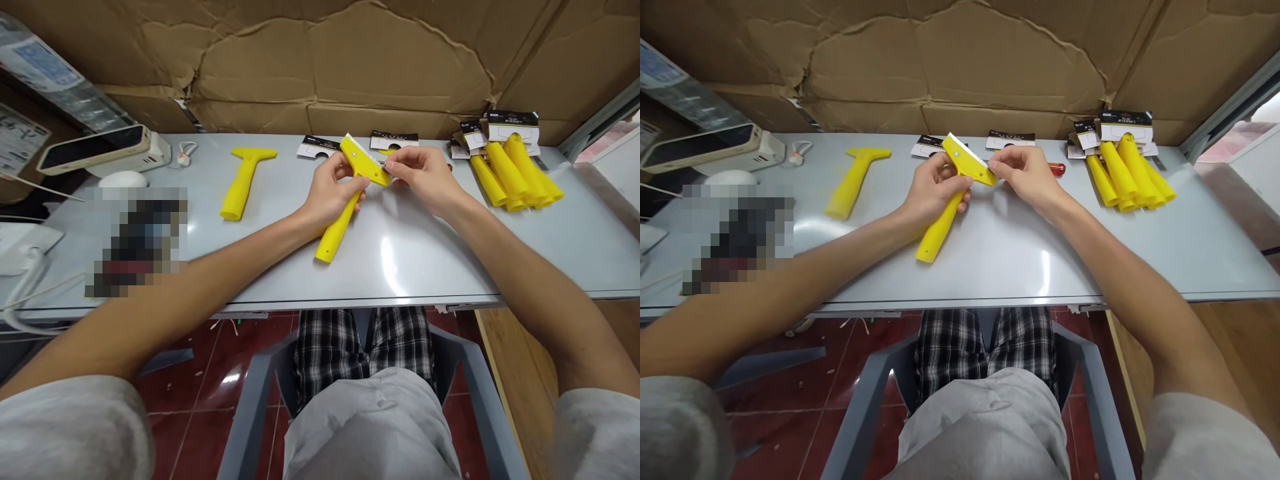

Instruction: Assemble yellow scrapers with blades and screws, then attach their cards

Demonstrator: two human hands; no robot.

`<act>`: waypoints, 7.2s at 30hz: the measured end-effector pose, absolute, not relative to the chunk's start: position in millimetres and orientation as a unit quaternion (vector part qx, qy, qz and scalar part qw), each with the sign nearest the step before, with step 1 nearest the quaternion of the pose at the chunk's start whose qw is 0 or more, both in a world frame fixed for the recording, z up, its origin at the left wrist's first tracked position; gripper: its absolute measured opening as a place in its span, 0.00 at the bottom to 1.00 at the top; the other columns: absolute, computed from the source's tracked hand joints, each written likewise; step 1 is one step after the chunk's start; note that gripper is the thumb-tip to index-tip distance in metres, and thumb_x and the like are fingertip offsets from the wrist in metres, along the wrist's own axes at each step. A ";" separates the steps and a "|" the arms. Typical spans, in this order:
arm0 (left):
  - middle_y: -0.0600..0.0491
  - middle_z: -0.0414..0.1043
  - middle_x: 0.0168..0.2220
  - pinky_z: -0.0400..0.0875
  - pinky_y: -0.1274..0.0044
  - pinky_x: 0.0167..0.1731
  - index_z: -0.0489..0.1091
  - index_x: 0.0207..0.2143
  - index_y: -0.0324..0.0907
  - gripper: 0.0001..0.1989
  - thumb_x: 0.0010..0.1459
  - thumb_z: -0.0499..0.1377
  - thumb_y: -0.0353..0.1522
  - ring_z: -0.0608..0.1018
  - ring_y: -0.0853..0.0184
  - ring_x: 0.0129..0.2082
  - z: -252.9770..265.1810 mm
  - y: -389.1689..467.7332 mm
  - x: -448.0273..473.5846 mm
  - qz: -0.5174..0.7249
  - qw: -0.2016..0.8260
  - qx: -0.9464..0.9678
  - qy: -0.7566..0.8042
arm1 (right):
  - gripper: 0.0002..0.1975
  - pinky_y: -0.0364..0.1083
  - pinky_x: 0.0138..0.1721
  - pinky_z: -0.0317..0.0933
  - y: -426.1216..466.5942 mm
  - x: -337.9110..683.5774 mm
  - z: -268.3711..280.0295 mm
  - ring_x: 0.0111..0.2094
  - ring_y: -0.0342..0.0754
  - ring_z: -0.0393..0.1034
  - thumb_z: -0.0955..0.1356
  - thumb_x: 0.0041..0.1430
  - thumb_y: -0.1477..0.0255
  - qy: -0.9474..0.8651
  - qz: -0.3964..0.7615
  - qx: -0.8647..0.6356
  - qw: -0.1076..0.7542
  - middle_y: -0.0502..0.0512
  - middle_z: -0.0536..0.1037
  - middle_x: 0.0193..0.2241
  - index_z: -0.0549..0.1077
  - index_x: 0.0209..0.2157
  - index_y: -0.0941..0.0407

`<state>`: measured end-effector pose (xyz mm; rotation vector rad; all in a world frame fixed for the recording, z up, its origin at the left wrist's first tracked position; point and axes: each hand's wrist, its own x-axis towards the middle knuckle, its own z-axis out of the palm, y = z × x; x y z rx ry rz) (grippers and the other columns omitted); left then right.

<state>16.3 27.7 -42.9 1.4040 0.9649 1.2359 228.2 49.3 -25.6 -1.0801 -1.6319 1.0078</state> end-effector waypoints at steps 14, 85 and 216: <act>0.49 0.79 0.48 0.78 0.75 0.26 0.69 0.44 0.46 0.16 0.59 0.73 0.33 0.81 0.68 0.30 -38.8 22.8 15.7 0.524 0.462 0.598 0.392 | 0.19 0.47 0.37 0.74 45.9 225.7 -25.1 0.40 0.47 0.73 0.80 0.56 0.53 -0.683 0.387 -0.425 0.451 0.55 0.80 0.39 0.80 0.37 0.54; 0.49 0.79 0.45 0.80 0.72 0.29 0.69 0.41 0.47 0.20 0.55 0.77 0.36 0.83 0.62 0.34 -32.3 15.9 17.9 0.517 0.462 0.598 0.402 | 0.27 0.49 0.37 0.78 44.4 219.6 -27.6 0.40 0.47 0.76 0.82 0.53 0.53 -0.637 0.455 -0.435 0.446 0.52 0.77 0.37 0.71 0.46 0.50; 0.45 0.83 0.44 0.70 0.78 0.21 0.66 0.53 0.44 0.16 0.67 0.67 0.33 0.77 0.71 0.25 -14.7 10.5 13.4 0.406 0.647 0.529 0.370 | 0.16 0.57 0.50 0.75 59.6 266.6 -7.1 0.42 0.55 0.77 0.74 0.62 0.57 -0.782 0.170 -0.494 0.341 0.60 0.83 0.38 0.84 0.41 0.55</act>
